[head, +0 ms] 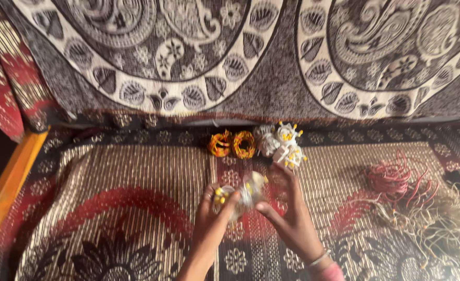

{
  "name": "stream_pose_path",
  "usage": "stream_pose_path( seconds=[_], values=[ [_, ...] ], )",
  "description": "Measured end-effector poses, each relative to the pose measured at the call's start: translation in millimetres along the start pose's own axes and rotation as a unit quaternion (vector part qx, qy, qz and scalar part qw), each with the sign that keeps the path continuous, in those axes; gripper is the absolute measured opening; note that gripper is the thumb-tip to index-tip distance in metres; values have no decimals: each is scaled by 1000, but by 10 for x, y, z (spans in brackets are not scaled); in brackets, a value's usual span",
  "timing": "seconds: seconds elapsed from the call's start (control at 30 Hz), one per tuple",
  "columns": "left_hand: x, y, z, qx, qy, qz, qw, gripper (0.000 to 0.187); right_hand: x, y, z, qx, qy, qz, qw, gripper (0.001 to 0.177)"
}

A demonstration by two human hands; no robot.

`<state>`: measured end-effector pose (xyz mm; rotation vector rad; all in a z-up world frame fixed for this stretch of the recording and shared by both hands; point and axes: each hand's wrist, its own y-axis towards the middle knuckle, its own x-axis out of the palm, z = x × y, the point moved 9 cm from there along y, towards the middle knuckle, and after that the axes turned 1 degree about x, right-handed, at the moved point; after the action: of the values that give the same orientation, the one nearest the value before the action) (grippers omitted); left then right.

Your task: The person sits on a patterned rug and wraps a pink wire around their left hand to form a neat coil. They then place the finished coil on the rug next to other completed wire bundles.

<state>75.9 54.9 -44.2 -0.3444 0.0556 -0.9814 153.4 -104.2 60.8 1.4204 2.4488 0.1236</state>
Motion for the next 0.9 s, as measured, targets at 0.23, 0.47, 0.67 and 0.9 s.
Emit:
stream_pose_path(
  seconds=[0.23,0.47,0.67,0.9],
  values=[
    [237,-96,45,-55,-35,-132,989,66,-63,-98,639,237,132,-142,952,69],
    [229,-62,10,13,114,-112,987,73,-947,185,1200,138,308,83,938,48],
    [184,20,-226,-3,92,-113,989,43,-1631,319,1753,112,276,264,918,51],
    [84,93,-286,8,49,-105,993,25,-1491,341,2479,200,89,144,965,52]
  ],
)
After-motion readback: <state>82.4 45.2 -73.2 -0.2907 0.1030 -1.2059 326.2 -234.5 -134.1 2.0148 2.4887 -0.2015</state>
